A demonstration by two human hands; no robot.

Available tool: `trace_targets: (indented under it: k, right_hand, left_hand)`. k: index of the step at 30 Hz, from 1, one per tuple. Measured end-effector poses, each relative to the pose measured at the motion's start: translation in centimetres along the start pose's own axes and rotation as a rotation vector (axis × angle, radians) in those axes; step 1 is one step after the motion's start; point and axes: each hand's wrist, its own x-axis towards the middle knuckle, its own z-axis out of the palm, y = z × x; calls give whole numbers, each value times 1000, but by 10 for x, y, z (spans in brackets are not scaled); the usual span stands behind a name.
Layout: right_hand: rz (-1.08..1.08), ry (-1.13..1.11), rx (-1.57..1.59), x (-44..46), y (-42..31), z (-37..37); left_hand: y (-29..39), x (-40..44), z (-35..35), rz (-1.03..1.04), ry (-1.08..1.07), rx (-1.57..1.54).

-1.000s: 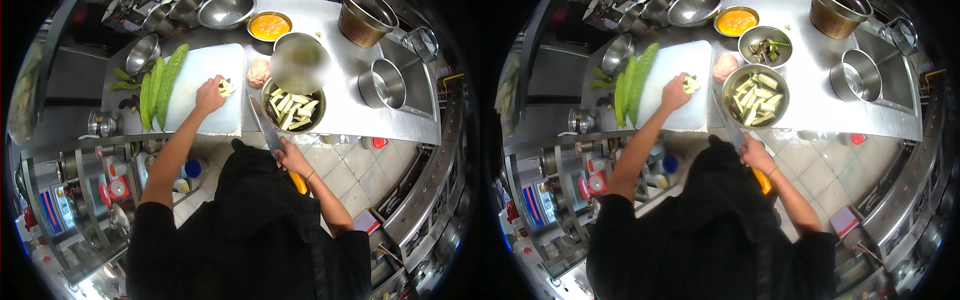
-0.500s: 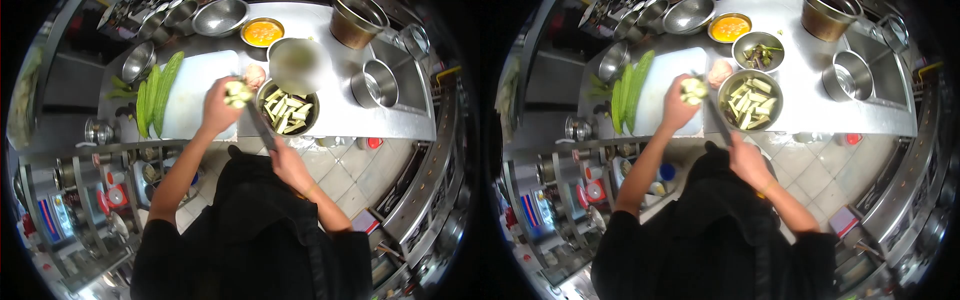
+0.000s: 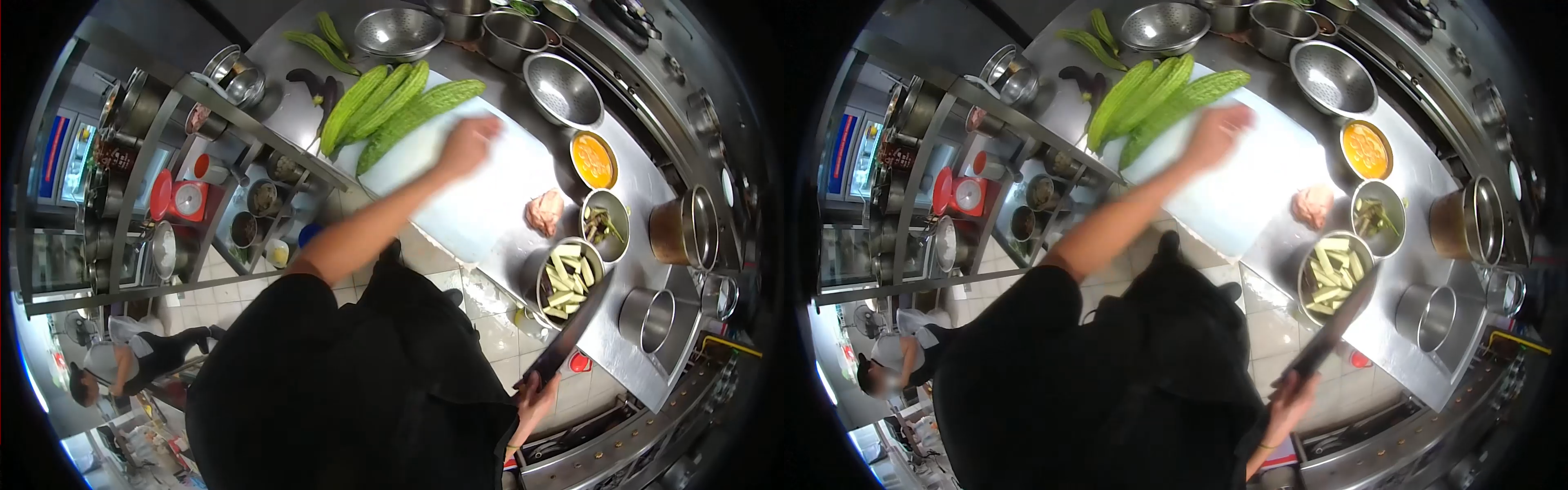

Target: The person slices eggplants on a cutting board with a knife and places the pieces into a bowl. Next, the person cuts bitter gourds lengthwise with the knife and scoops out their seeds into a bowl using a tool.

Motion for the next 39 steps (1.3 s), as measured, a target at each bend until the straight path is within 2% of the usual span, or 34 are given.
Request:
trace_targets:
  k: [1,2,3,4,6,7,8,9,10,11,12,13,14,15,16,17,18,19,20,21,22,23,24,25,26,28,30,33,35,39]
  right_hand:
    - [62,-92,-57,5,-16,15]
    - [125,-181,-113,10,-31,31]
    - [68,-219,-158,14,-35,52]
    - [17,-210,-195,20,-28,76]
    - [-63,-306,-193,35,-29,122]
    - [-136,-294,-395,40,-24,145]
    - [-192,-277,-602,42,-20,163]
    - [-111,-296,-653,39,-33,176]
    - [-103,-273,-672,37,-44,181]
    - [-60,-258,-717,34,-57,185]
    - [-60,-246,-718,32,-71,186]
    - [-52,-203,-696,31,-73,190]
    - [4,-215,-701,32,-81,193]
    - [-40,-173,-699,30,-80,199]
    - [74,-198,-697,29,-71,203]
    - [144,-239,-706,29,-80,205]
    - [93,-174,-659,24,-79,205]
    - [145,-178,-551,22,-74,203]
    - [178,-193,-443,21,-65,202]
    - [180,-185,-433,20,-57,203]
    - [210,-179,-185,21,-47,203]
    - [232,-183,68,23,-39,204]
    - [218,-202,83,27,-41,202]
    - [360,-185,259,31,-46,200]
    - [507,-172,436,34,-51,198]
    - [382,-245,577,47,-39,198]
    - [383,-278,594,60,-36,192]
    - [403,-289,603,77,-29,187]
    - [357,-328,612,87,-21,187]
    - [355,-424,604,102,-19,177]
  left_hand:
    - [-24,22,-58,-110,83,178]
    - [-50,34,-105,-225,320,98]
    - [-95,42,-159,-94,381,330]
    - [-117,49,-206,-247,401,659]
    - [-164,58,-271,-461,312,839]
    - [-183,64,-290,-463,304,820]
    - [-195,70,-300,-550,154,953]
    - [-205,73,-301,-627,-27,1075]
    - [-216,79,-302,-615,-183,1117]
    - [-226,78,-301,-537,-196,1151]
    - [-211,82,-297,-566,-292,1155]
    - [-216,84,-297,-560,-246,1111]
    - [-240,90,-301,-501,-137,984]
    - [-276,104,-312,-387,-114,826]
    - [-268,115,-315,-247,-49,817]
    - [-260,133,-324,-284,-120,593]
    - [-254,149,-335,-341,-180,357]
    - [-245,166,-346,-412,-229,139]
    - [-192,168,-332,-463,-218,-74]
    - [-145,167,-312,-341,-317,-155]
    - [-101,156,-286,-218,-407,-230]
    - [-66,139,-253,-217,-530,-295]
    - [-32,118,-219,-221,-646,-350]
    - [0,97,-184,-68,-766,-29]
    - [-27,64,-138,73,-799,-227]
    - [-24,1,-68,174,-878,-33]
    - [-33,-34,-30,120,-940,53]
    - [-55,-52,-8,129,-876,-1]
    - [-59,-59,-6,135,-738,47]
    - [-56,-60,1,167,-709,85]
